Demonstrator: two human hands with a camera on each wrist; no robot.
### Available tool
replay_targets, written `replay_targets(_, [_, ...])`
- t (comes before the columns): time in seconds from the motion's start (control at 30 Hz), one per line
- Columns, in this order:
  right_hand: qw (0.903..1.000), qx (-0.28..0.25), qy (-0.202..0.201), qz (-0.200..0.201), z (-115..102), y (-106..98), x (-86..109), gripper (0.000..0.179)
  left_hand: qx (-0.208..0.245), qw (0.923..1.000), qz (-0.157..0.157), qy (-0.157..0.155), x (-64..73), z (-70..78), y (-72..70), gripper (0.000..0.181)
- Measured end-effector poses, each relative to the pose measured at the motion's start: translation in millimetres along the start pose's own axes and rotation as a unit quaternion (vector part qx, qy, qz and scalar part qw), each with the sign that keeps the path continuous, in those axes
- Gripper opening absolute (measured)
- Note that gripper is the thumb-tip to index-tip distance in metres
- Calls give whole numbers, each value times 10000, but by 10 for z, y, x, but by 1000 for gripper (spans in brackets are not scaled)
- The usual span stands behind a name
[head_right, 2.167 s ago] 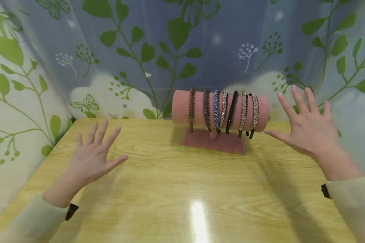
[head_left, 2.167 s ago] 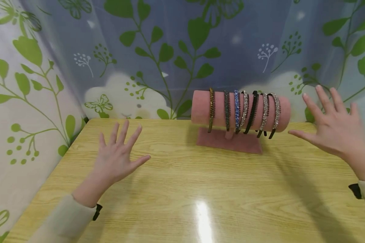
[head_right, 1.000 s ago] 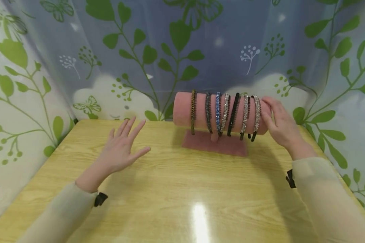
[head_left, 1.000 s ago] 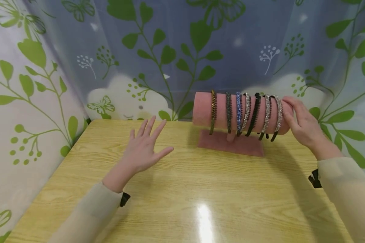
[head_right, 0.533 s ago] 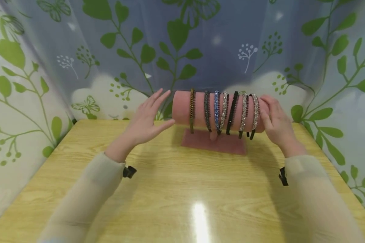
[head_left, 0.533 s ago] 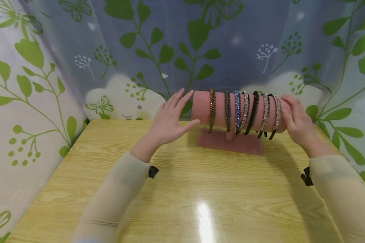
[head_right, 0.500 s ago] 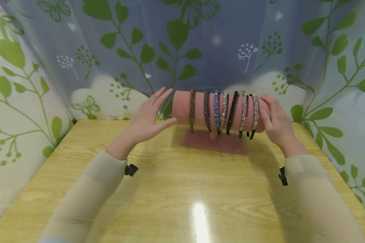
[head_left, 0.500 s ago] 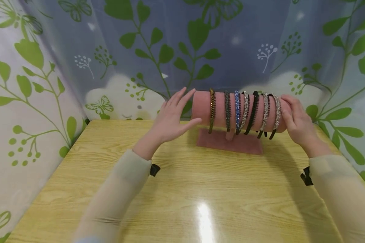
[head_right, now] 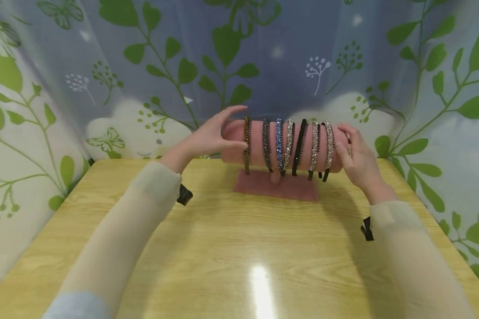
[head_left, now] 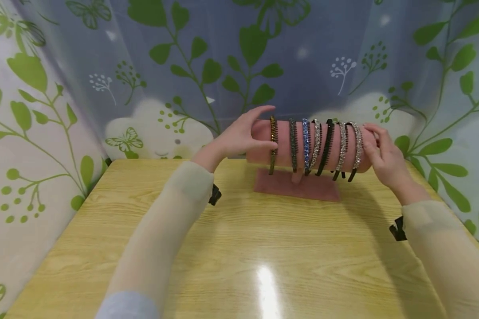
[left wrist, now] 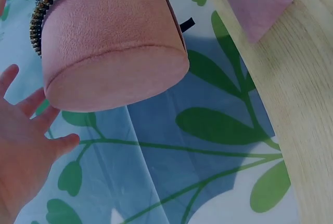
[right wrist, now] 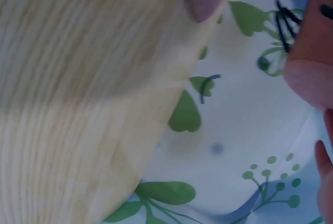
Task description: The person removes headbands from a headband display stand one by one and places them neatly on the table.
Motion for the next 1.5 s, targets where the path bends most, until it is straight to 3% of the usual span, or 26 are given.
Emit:
replay_targets(0.2, [9937, -526, 818, -565, 68, 21, 0, 48, 275, 9993, -238, -71, -108, -8, 63, 87])
replay_targets(0.33, [9867, -970, 1053, -764, 71, 11, -8, 48, 480, 9982, -349, -80, -153, -14, 94, 89])
replay_targets(0.47, [9847, -1304, 870, -765, 35, -18, -40, 45, 639, 9969, -431, -156, -175, 16, 101, 92])
replay_targets(0.63, [9841, -1544, 493, -730, 5, -23, -63, 43, 607, 9973, -417, -72, -250, -70, 167, 96])
replay_targets(1.03, [9857, -1381, 622, -735, 94, -13, -68, 45, -238, 9987, -383, -247, -257, -168, 208, 93])
replay_targets(1.33, [9865, -1361, 613, -668, 89, -44, -70, 44, 210, 9992, -210, -281, -166, -260, 125, 92])
replay_targets(1.5, [9862, -1333, 634, -744, 77, -9, -59, 44, -45, 9995, -124, -304, -99, -333, 107, 101])
Point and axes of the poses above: each hand's wrist, its own x-axis away from the middle knuckle, its own y-axis out of the palm, z = x × y, the point moved 10 cm from there along -x, towards the middle knuckle, and after that the axes turned 5 degrees about -x, right-handed, at the moved point
